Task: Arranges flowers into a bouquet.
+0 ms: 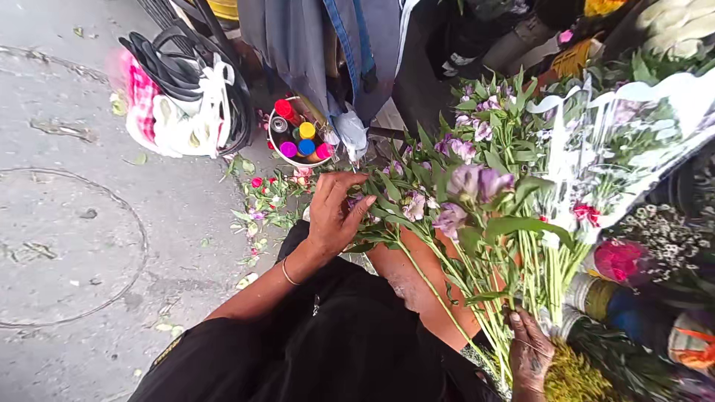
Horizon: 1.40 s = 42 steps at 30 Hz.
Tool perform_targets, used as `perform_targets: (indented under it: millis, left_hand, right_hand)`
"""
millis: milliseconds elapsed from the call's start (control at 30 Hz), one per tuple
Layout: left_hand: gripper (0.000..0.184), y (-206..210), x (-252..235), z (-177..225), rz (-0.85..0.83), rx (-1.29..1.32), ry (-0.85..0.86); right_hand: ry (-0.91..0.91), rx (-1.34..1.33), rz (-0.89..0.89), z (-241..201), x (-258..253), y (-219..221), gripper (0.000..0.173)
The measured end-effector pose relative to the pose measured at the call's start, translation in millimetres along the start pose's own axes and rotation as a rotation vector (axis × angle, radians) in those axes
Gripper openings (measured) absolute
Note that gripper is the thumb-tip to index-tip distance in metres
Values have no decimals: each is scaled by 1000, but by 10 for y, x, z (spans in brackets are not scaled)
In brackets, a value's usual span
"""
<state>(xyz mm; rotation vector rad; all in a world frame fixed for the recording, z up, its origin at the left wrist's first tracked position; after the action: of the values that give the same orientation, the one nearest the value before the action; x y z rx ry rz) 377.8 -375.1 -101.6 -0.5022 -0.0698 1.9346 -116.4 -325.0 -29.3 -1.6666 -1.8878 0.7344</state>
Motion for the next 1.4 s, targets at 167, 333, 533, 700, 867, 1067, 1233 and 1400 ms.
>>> perform_targets:
  millis: [167,333,533,700,867,1067,1233,1400]
  left_hand:
    - [33,11,35,-36,-8,-6,-17]
    - [33,16,23,-35,-13,1,-14]
    - [31,-48,-21,-51,-26,-7,-30]
    - [31,-108,-120,-158,-28,8,-34]
    - [32,-117,-197,-227,-45,23,-10]
    - [34,-177,-291,-83,-105,-1,45]
    - [34,-390,-336,153,-57,-13,102]
    - [34,-443,-234,397,-65,-21,130]
  right_hand:
    - [97,47,6,329,-66,241,27]
    - [21,142,31,257,-117,327,19]
    - [34,371,-52,180,-144,338,30]
    - [-5,436,19,-91,-267,179,28]
    - [-43,457,140,-155,-938,-53,28]
    - [92,608,48,539,-2056,72,46]
    - [-31,682,191,349,-2082,6,36]
    - [41,481,98,165,-2056,-79,31]
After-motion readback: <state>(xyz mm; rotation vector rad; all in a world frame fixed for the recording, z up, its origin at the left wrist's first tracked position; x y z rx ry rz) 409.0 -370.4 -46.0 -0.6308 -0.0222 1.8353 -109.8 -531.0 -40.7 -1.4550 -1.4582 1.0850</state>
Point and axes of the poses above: each hand's wrist, its own x-axis away from the middle knuckle, its own y-axis out of the palm, z = x × y, the point moved 5 cm from there along -x, towards the middle knuckle, and after that the axes turned 6 degrees about -z, right-handed, at the moved point
